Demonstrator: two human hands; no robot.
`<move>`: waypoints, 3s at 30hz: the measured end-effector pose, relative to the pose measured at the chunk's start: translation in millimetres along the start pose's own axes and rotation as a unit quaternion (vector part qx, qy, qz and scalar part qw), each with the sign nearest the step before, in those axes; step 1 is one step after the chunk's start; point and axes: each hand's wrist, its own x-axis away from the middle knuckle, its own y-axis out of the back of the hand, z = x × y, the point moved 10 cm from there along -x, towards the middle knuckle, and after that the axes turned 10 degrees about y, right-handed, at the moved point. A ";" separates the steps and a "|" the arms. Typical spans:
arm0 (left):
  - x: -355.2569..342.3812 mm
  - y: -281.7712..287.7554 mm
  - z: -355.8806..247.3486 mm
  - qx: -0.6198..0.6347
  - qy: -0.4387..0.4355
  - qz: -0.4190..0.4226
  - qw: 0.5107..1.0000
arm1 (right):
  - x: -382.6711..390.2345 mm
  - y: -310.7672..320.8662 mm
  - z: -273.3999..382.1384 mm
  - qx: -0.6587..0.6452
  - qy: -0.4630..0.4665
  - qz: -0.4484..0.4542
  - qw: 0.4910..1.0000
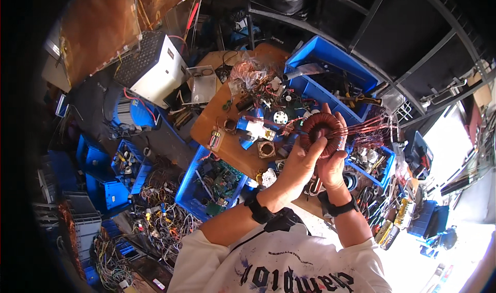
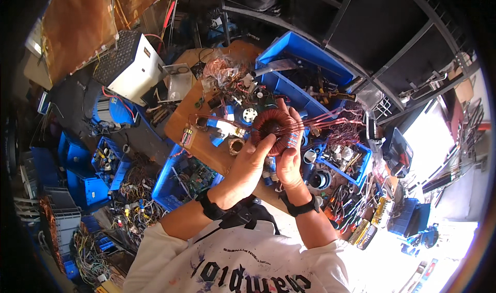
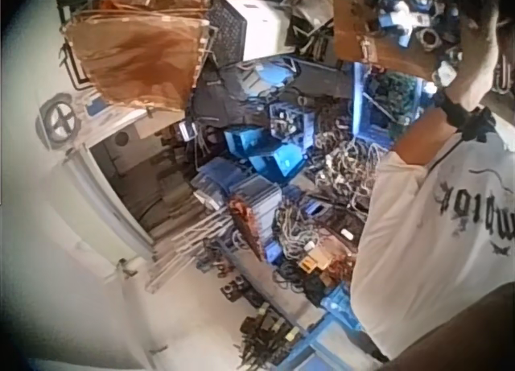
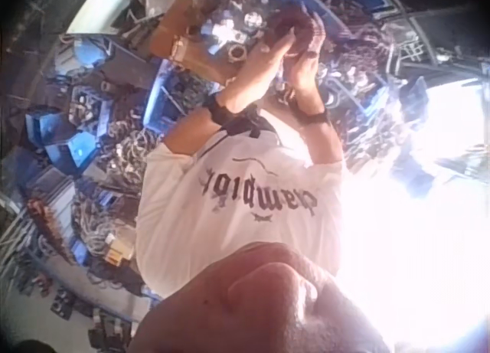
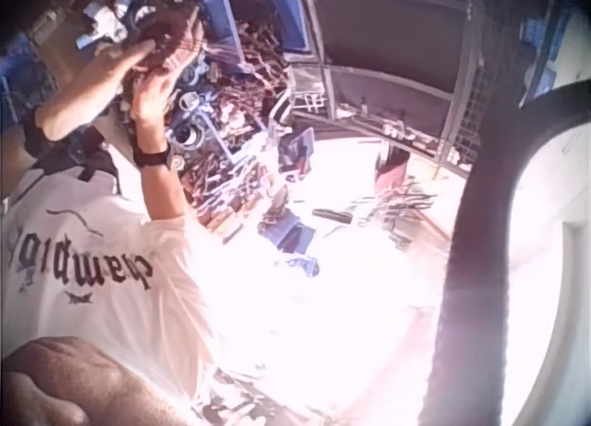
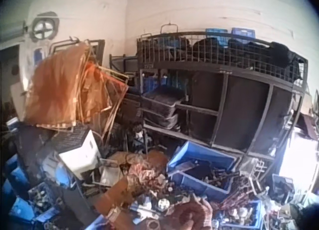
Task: The person works at a cluttered workbench, handling a copper wire coil and various electronic components. They use pliers to strip insulation from wires and cut sections of the coil. The person manipulates the coil and wires with both hands, occasionally placing items into a blue bin.
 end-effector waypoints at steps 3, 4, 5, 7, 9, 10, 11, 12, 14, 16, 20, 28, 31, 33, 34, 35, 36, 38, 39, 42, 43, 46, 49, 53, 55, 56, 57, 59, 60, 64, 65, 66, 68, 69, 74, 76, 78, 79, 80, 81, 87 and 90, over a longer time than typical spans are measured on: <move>-7.6 6.6 7.8 0.075 -0.002 0.009 0.997 | 3.9 4.1 -6.1 0.056 -0.009 0.017 0.998; -9.6 8.9 10.9 0.103 0.004 0.012 0.995 | 3.9 1.9 -6.3 0.060 -0.018 0.020 0.998; -11.4 11.0 13.6 0.132 0.011 0.015 0.991 | 4.4 0.5 -8.1 0.065 -0.027 0.022 0.997; -14.6 14.5 10.2 0.158 -0.002 0.019 0.987 | 8.6 4.1 -17.5 0.070 -0.057 0.043 0.995; -17.1 19.6 8.4 0.185 -0.008 0.022 0.983 | 17.1 6.0 -24.5 0.072 -0.105 0.051 0.991; -17.7 22.7 8.9 0.198 -0.007 0.023 0.980 | 12.7 3.7 -17.4 0.087 -0.090 0.073 0.989; -18.3 25.6 9.2 0.211 -0.006 0.024 0.977 | 10.7 4.7 -14.5 0.122 -0.099 0.088 0.984; -18.2 25.2 8.0 0.222 -0.001 0.034 0.974 | 9.7 6.3 -8.7 0.159 -0.107 0.101 0.976; -17.9 29.1 5.7 0.241 0.006 0.046 0.969 | 8.8 3.6 10.3 0.266 -0.088 0.119 0.953; -19.0 33.1 -4.0 0.216 -0.022 0.053 0.975 | 25.0 33.0 18.3 0.359 -0.206 0.111 0.903; -22.1 38.2 -15.0 0.185 -0.031 0.089 0.978 | 7.9 43.9 95.9 0.513 -0.018 0.072 0.855; -23.9 46.2 -18.0 0.161 -0.054 0.082 0.982 | -49.8 -37.9 84.5 0.633 0.112 0.351 0.681; -23.7 49.6 -17.1 0.150 -0.055 0.066 0.985 | -52.1 -31.1 77.4 0.591 0.076 0.355 0.721; -22.7 50.2 -19.3 0.137 -0.060 0.062 0.987 | -56.3 -43.7 79.7 0.580 0.086 0.362 0.725; -22.7 49.3 -22.8 0.130 -0.063 0.066 0.987 | -57.7 -47.9 80.2 0.586 0.083 0.363 0.720; -22.8 48.2 -25.4 0.123 -0.067 0.070 0.988 | -58.8 -52.2 81.1 0.592 0.081 0.364 0.714; -22.3 48.6 -28.3 0.110 -0.079 0.070 0.988 | -59.3 -56.1 81.1 0.597 0.079 0.365 0.710; -21.2 48.7 -33.5 0.085 -0.103 0.071 0.988 | -59.9 -59.0 79.6 0.596 0.055 0.361 0.715; -21.7 47.8 -35.1 0.075 -0.108 0.074 0.989 | -59.6 -59.7 79.0 0.597 0.043 0.358 0.717; -23.1 47.3 -33.7 0.044 -0.121 0.068 0.989 | -60.5 -63.3 79.4 0.609 0.040 0.349 0.711; -24.4 47.7 -29.7 0.033 -0.125 0.057 0.990 | -60.6 -63.3 78.9 0.611 0.035 0.347 0.711; -27.8 48.1 -22.5 0.056 -0.107 0.052 0.991 | -58.6 -61.1 73.7 0.612 0.031 0.345 0.711; -27.7 48.0 -20.6 0.056 -0.130 0.047 0.989 | -54.0 -61.0 67.2 0.620 0.040 0.350 0.701; -23.9 47.4 -22.3 0.012 -0.142 0.015 0.990 | -46.4 -54.5 57.3 0.645 0.031 0.348 0.680; -24.7 49.4 -17.0 0.020 -0.129 0.012 0.991 | -42.1 -51.9 48.1 0.658 0.021 0.350 0.666; -25.4 51.1 -13.6 0.024 -0.123 0.010 0.992 | -40.0 -52.7 42.3 0.667 0.014 0.355 0.655; -26.6 50.5 -11.2 0.023 -0.117 0.014 0.993 | -38.2 -52.2 38.5 0.678 0.005 0.358 0.642; -29.1 50.5 -6.3 0.021 -0.106 0.021 0.994 | -36.5 -50.6 36.2 0.684 -0.001 0.347 0.641; -30.4 52.9 -3.8 0.012 -0.110 0.014 0.994 | -36.4 -49.9 34.4 0.686 -0.002 0.343 0.642; -33.3 60.2 -0.1 -0.001 -0.130 -0.009 0.991 | -34.3 -46.1 23.5 0.685 -0.027 0.349 0.639; -34.0 61.8 -0.9 0.001 -0.135 -0.013 0.991 | -33.5 -44.4 22.3 0.679 -0.024 0.350 0.645; -36.0 65.6 0.7 -0.002 -0.135 -0.019 0.991 | -32.8 -43.4 21.4 0.672 -0.020 0.353 0.650; -40.7 75.3 5.0 -0.009 -0.137 -0.031 0.990 | -33.0 -36.0 23.9 0.645 -0.019 0.336 0.686; -42.2 77.8 4.6 -0.025 -0.141 -0.041 0.989 | -33.2 -32.0 25.5 0.630 -0.020 0.327 0.704; -38.0 70.6 -0.4 0.022 -0.078 -0.013 0.997 | -31.6 -18.5 36.4 0.581 -0.019 0.319 0.748; -34.0 63.1 -5.4 0.031 -0.051 0.002 0.998 | -30.2 -17.0 42.6 0.583 -0.001 0.315 0.749; -31.5 56.1 -9.0 0.044 -0.034 0.023 0.998 | -29.0 -20.9 51.7 0.594 0.050 0.311 0.740; -30.1 52.7 -11.0 0.052 -0.031 0.036 0.998 | -27.9 -24.3 56.9 0.596 0.060 0.311 0.737; -28.8 49.4 -12.9 0.060 -0.027 0.050 0.997 | -26.5 -29.7 65.0 0.599 0.069 0.312 0.734; -27.1 47.3 -13.3 0.056 -0.022 0.059 0.996 | -24.8 -32.7 72.3 0.603 0.077 0.311 0.731; -23.5 44.2 -15.6 -0.002 -0.023 0.074 0.997 | -16.9 -29.5 85.0 0.591 0.017 0.330 0.735; -27.2 39.6 -23.5 -0.119 -0.095 0.046 0.987 | -24.8 -30.7 100.5 0.579 0.059 0.294 0.758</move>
